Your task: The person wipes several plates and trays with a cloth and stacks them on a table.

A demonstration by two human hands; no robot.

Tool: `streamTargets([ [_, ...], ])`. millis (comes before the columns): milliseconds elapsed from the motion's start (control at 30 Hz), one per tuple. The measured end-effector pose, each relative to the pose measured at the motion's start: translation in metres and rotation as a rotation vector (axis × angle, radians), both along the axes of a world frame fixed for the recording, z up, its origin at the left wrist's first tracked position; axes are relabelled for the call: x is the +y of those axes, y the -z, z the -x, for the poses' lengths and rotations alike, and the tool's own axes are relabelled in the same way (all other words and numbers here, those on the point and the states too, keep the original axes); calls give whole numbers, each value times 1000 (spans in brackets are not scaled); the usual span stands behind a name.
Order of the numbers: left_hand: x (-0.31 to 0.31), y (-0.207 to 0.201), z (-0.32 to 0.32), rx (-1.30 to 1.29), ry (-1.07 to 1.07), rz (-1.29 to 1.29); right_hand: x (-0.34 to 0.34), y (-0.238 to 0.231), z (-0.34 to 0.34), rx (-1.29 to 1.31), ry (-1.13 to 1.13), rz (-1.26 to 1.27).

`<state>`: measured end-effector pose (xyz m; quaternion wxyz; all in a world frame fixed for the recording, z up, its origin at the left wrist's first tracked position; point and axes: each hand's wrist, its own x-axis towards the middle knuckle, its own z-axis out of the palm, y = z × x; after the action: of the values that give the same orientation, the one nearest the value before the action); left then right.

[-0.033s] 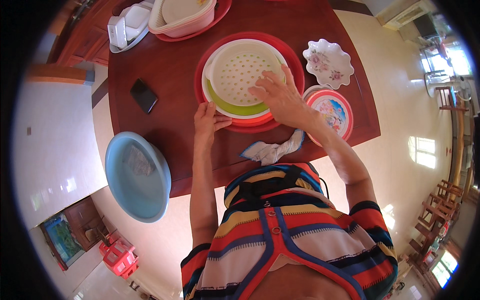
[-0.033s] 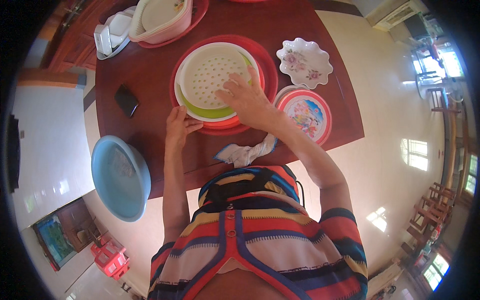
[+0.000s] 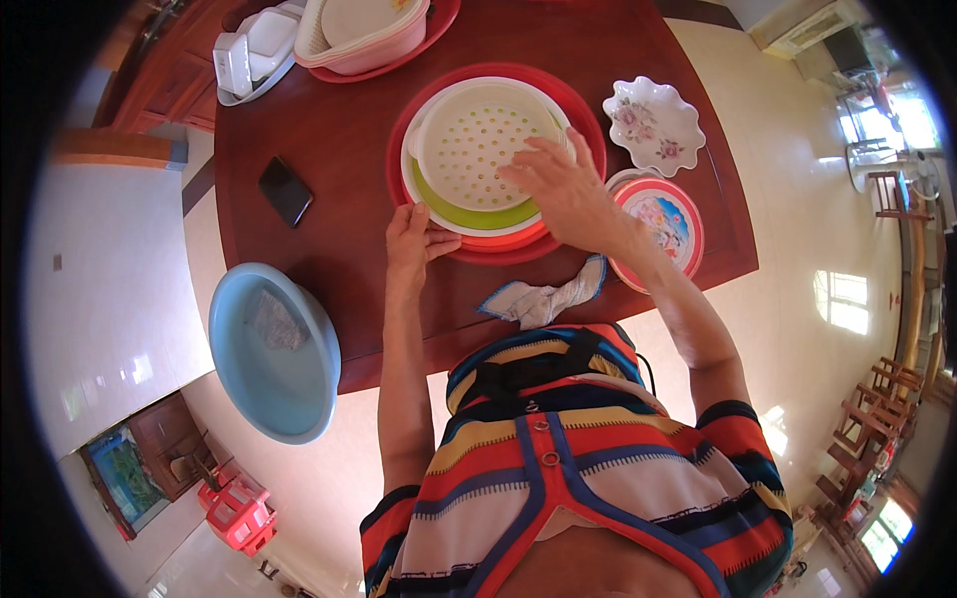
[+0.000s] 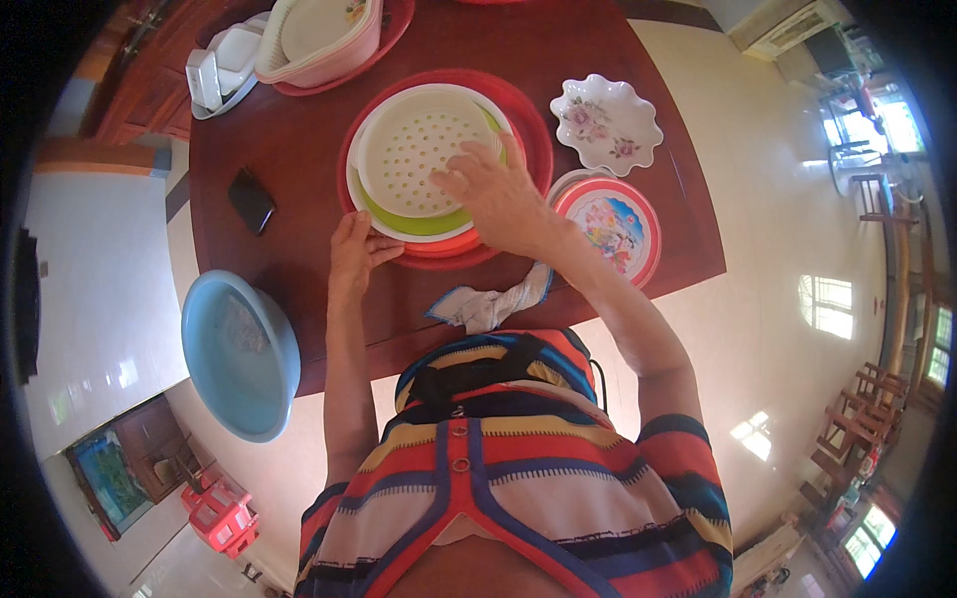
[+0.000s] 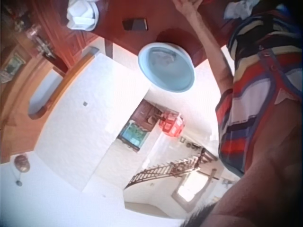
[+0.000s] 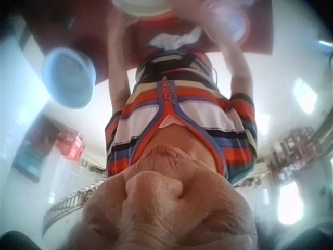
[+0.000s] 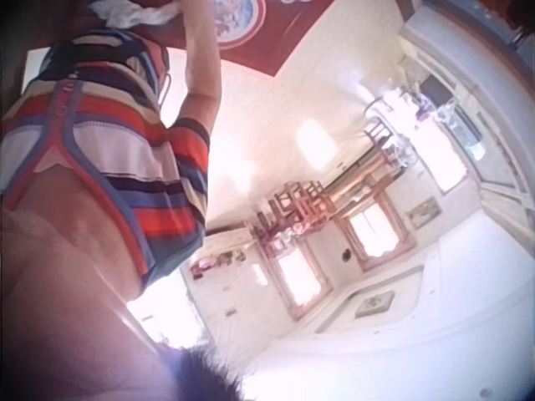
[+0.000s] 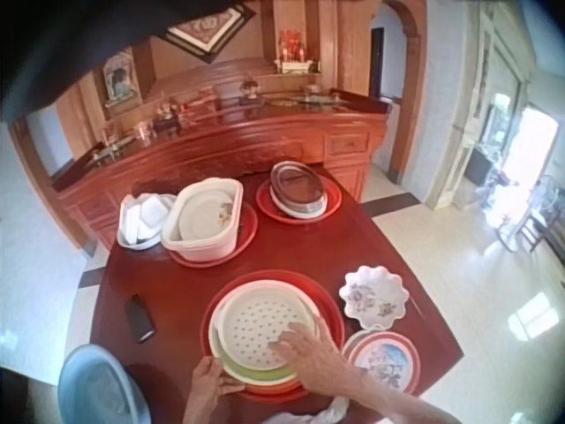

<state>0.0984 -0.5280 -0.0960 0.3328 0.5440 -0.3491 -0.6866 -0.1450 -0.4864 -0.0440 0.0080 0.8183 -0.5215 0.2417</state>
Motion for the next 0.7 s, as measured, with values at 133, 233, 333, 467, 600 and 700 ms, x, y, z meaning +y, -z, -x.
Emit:
streamTargets([
  [133, 0, -1, 4, 5, -30, -4, 4, 3, 46, -217, 179, 9],
  [233, -1, -2, 4, -7, -12, 8, 4, 16, 80, -298, 363, -5],
  [333, 0, -1, 5, -24, 25, 19, 2, 33, 86, -552, 323, -308],
  [467, 0, -3, 2, -23, 18, 16, -7, 8, 55, -340, 149, -48],
  [600, -1, -4, 3, -34, 14, 1, -15, 8, 39, -164, 120, 39],
  [700, 0, -5, 3, -56, 4, -1, -24, 14, 25, -182, 62, 78],
])
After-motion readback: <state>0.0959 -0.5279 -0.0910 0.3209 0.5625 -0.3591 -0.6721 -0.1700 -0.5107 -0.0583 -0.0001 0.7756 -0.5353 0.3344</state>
